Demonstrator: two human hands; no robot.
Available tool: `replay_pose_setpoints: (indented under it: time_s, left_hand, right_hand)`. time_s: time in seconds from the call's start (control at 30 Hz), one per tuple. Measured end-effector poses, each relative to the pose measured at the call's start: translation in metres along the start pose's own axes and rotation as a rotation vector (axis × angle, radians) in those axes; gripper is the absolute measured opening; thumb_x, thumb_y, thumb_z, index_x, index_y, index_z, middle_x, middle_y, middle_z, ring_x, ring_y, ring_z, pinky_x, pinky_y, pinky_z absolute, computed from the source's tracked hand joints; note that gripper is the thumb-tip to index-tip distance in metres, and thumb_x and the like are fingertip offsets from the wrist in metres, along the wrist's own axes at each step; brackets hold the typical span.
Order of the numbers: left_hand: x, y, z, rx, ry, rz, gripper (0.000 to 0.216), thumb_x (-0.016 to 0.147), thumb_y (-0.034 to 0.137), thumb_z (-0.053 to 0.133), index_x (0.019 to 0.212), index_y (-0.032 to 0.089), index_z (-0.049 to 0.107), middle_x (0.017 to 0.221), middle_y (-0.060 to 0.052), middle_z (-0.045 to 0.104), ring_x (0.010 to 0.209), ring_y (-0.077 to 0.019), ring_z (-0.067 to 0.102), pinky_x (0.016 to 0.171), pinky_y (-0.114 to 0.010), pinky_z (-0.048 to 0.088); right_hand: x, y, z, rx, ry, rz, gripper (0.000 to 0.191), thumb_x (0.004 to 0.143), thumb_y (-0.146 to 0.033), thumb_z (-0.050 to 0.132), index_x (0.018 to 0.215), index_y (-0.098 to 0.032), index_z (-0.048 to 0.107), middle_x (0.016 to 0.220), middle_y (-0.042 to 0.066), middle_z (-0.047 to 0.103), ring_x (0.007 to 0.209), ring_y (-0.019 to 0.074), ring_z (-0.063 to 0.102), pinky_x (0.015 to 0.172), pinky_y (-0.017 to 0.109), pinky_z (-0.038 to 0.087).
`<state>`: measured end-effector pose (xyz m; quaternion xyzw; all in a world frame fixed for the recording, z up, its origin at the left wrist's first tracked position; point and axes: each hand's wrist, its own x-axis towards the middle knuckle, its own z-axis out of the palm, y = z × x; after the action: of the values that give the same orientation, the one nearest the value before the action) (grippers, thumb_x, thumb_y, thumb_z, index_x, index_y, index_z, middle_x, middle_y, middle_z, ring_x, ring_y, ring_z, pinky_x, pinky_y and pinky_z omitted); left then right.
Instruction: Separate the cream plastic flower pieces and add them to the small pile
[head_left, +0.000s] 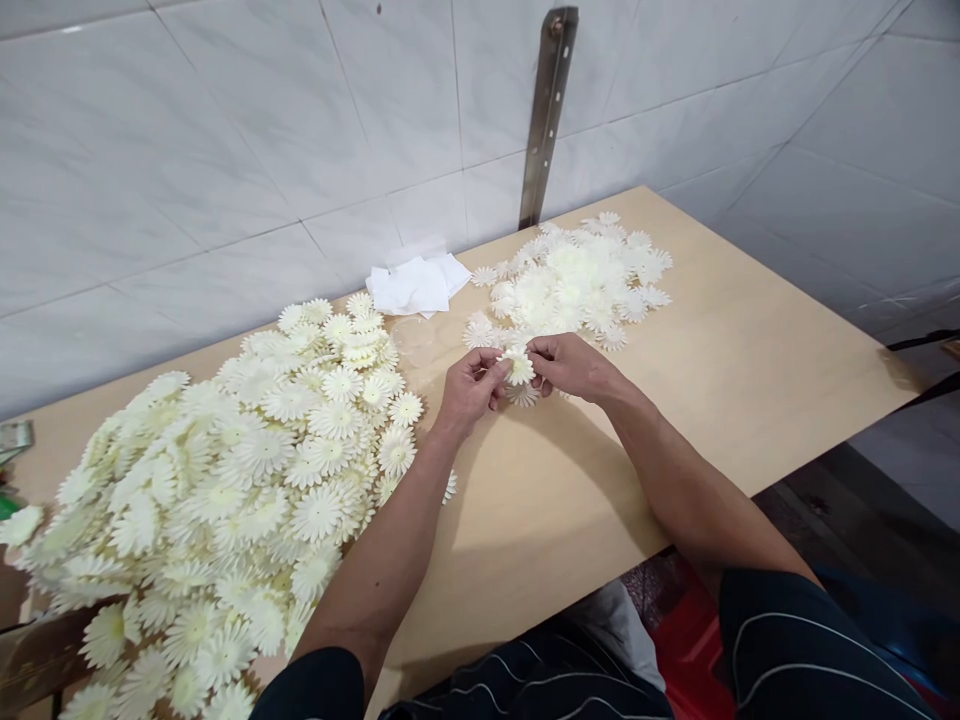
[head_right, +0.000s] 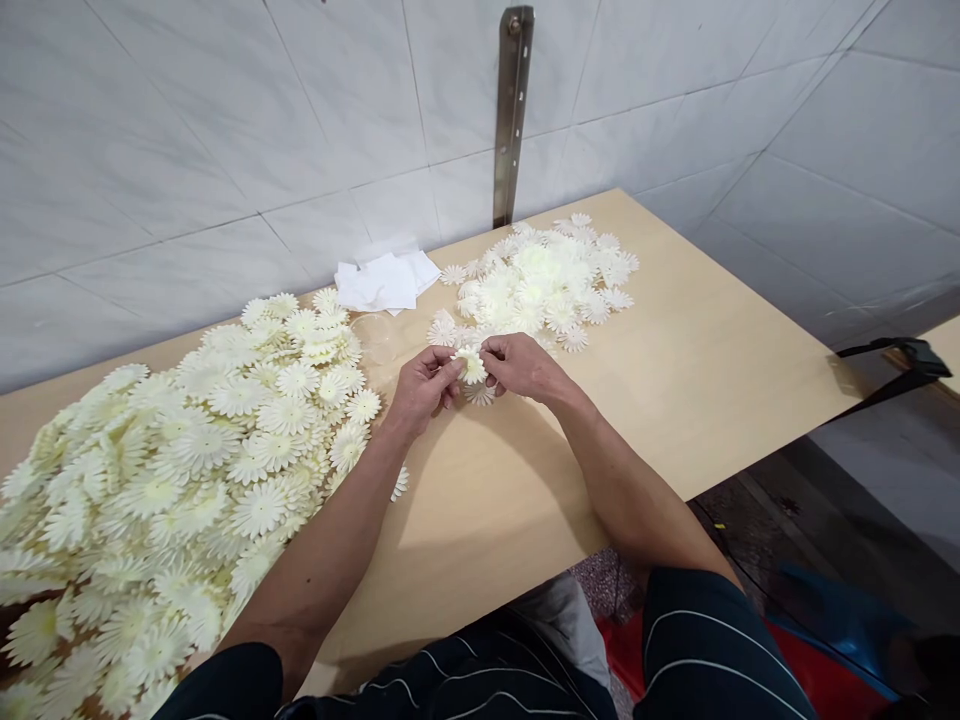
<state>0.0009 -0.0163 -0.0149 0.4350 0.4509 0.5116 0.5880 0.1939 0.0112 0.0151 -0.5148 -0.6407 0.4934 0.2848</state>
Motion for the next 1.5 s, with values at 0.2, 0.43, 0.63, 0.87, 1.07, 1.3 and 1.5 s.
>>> replay_pose_setpoints:
  time_s: [0.2,0.43,0.63,0.87,1.07,1.3,1.5]
  left_hand:
    - [0.003,0.0,-0.001,-0.003,0.115,0.12,0.056,0.067,0.062,0.099,0.093,0.019,0.075,0.057,0.006,0.059,0.045,-0.0074,0.05,0.04,-0.02,0.036]
    - [0.003,0.009,-0.006,-0.227,0.097,-0.028,0.061,0.062,0.06,0.103,0.089,0.021,0.065,0.065,0.008,0.056,0.048,-0.0064,0.053,0.038,-0.017,0.032]
    - [0.002,0.013,-0.006,-0.294,0.072,-0.165,0.067,0.053,0.054,0.107,0.089,0.019,0.063,0.072,0.007,0.06,0.048,-0.0033,0.051,0.038,-0.014,0.029]
    - [0.003,0.015,-0.007,-0.32,0.066,-0.185,0.068,0.05,0.051,0.108,0.087,0.02,0.06,0.067,0.01,0.054,0.047,-0.0041,0.053,0.039,-0.014,0.029]
    - [0.003,0.012,-0.006,-0.333,0.048,-0.191,0.063,0.057,0.052,0.105,0.086,0.02,0.059,0.075,0.004,0.068,0.047,-0.0038,0.05,0.04,-0.015,0.027]
    - [0.004,0.011,-0.005,-0.326,0.075,-0.187,0.053,0.068,0.049,0.102,0.087,0.02,0.062,0.072,0.004,0.064,0.048,-0.0047,0.049,0.041,-0.017,0.026]
    - [0.005,0.0,-0.004,-0.112,0.199,0.002,0.051,0.075,0.059,0.095,0.093,0.019,0.069,0.058,0.008,0.054,0.044,-0.0066,0.047,0.04,-0.019,0.028]
  right_hand:
    - [-0.001,-0.011,0.0,-0.023,0.125,0.064,0.029,0.097,-0.022,0.071,0.069,-0.018,0.068,0.058,0.0,0.07,0.044,0.0097,0.06,0.046,0.02,0.046]
    - [-0.004,-0.012,-0.016,0.069,0.253,0.097,0.035,0.099,-0.036,0.078,0.07,-0.018,0.068,0.064,0.002,0.069,0.046,0.0103,0.062,0.044,0.021,0.045]
    - [-0.01,-0.012,-0.042,0.108,0.415,-0.001,0.034,0.087,-0.049,0.09,0.085,-0.018,0.076,0.069,0.002,0.071,0.053,0.0114,0.061,0.046,0.023,0.05]
    - [-0.002,-0.021,-0.094,-0.15,0.618,0.002,0.025,0.093,-0.037,0.083,0.086,-0.013,0.08,0.068,0.005,0.07,0.056,0.0136,0.065,0.048,0.024,0.054]
    - [0.045,-0.029,-0.13,-0.304,0.646,0.08,0.023,0.094,-0.022,0.078,0.114,-0.011,0.081,0.082,0.01,0.076,0.071,0.0226,0.074,0.07,0.04,0.064]
    - [0.029,-0.026,-0.077,-0.332,0.535,-0.056,0.037,0.103,-0.049,0.068,0.086,-0.018,0.079,0.075,0.009,0.072,0.073,0.0235,0.069,0.07,0.038,0.057]
    - [-0.012,-0.03,0.007,0.051,-0.018,-0.037,0.065,0.091,-0.083,0.071,0.094,-0.018,0.078,0.073,0.006,0.071,0.052,0.0143,0.057,0.047,0.028,0.046]
